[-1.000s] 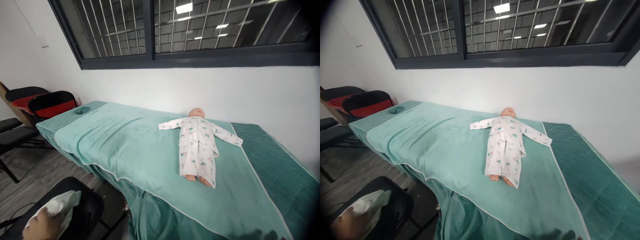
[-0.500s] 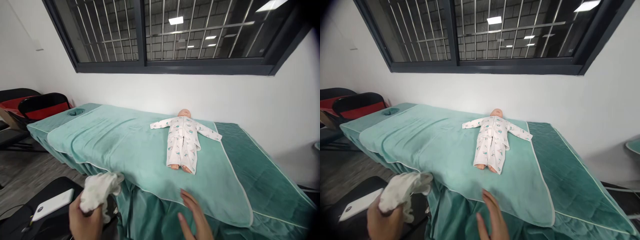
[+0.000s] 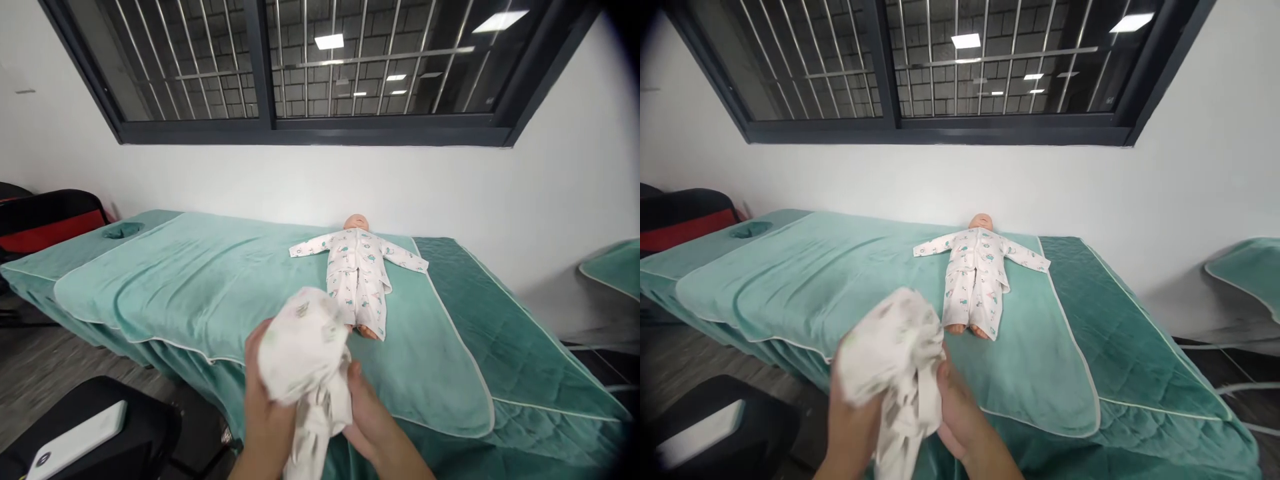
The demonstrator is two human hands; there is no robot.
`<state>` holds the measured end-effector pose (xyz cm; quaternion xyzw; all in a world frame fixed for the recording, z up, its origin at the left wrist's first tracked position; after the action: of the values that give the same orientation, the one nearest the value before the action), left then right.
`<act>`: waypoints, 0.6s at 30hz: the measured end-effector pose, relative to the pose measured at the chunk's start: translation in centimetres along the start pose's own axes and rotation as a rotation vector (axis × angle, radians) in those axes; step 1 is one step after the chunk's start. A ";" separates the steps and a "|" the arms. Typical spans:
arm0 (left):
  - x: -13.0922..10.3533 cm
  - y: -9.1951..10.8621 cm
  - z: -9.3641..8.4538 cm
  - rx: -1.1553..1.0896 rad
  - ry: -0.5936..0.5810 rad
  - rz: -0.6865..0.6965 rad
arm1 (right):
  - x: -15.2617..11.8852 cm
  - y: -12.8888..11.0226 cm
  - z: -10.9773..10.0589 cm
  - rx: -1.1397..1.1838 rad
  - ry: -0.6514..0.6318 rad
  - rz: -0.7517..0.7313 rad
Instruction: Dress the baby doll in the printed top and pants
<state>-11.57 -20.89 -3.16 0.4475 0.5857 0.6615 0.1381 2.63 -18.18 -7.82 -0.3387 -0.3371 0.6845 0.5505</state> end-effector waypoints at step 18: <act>1.5 -0.6 14.0 -0.084 -0.398 0.029 | 2.8 -26.8 -14.5 -0.902 0.852 -0.945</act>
<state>-2.06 -10.61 -4.26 0.5719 0.5120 0.5857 0.2602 28.36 -9.69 6.41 -0.5842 -0.4508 -0.0148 0.6748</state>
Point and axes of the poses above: each hand's wrist, its own x-axis towards the middle knuckle, its own z-axis out of the palm, y = z × x, the point moved 10 cm from there along x, towards the middle knuckle, and after that the axes turned 14 degrees about y, right-handed, at the moved point
